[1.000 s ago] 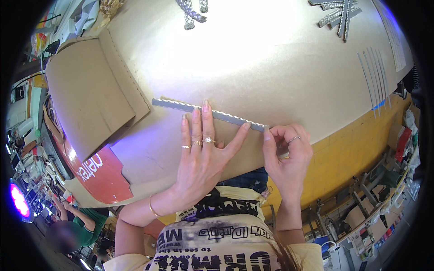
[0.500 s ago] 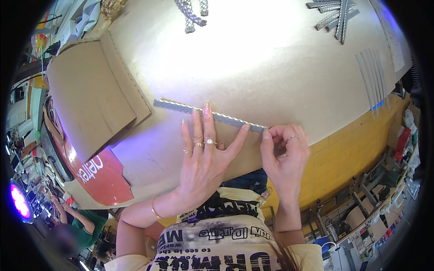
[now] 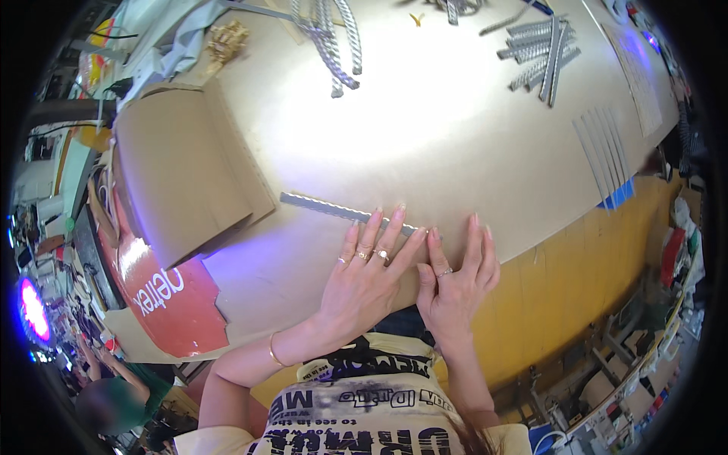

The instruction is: The person repeatedly picks up short silver braided cords from a table, aligns them end-to-end, and presses them together to form longer cords. The person places the assembled cords back on the table and continues the process with additional pieces.

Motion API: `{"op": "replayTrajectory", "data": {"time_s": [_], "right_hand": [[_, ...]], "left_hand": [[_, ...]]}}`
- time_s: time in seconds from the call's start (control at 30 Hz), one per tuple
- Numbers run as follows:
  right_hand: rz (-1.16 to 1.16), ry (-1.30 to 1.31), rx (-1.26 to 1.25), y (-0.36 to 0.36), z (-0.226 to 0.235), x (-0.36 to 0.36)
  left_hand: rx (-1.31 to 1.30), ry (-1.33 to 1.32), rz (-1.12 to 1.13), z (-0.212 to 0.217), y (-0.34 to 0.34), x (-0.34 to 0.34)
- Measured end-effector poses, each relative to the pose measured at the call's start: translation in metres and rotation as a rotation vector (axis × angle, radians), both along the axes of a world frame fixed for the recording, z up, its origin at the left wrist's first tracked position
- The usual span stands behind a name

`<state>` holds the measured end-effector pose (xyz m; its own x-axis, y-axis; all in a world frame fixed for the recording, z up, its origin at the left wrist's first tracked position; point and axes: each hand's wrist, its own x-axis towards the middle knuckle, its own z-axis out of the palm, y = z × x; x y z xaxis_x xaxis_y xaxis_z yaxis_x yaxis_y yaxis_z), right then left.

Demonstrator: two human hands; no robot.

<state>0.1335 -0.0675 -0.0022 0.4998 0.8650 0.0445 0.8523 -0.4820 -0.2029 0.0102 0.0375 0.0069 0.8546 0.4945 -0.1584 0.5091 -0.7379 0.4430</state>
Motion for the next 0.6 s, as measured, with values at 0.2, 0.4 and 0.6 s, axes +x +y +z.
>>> {"op": "replayTrajectory", "data": {"time_s": [0.2, 0.4, 0.6], "right_hand": [[-0.065, 0.063, 0.018, -0.004, 0.007, 0.002], [0.014, -0.075, 0.257, 0.002, 0.010, 0.001], [0.231, 0.211, 0.283, 0.038, 0.014, -0.005]], "left_hand": [[0.042, 0.103, 0.249, 0.008, 0.029, -0.034], [0.084, -0.019, 0.251, -0.001, 0.037, -0.054], [0.109, -0.115, 0.218, -0.013, 0.030, -0.058]]}}
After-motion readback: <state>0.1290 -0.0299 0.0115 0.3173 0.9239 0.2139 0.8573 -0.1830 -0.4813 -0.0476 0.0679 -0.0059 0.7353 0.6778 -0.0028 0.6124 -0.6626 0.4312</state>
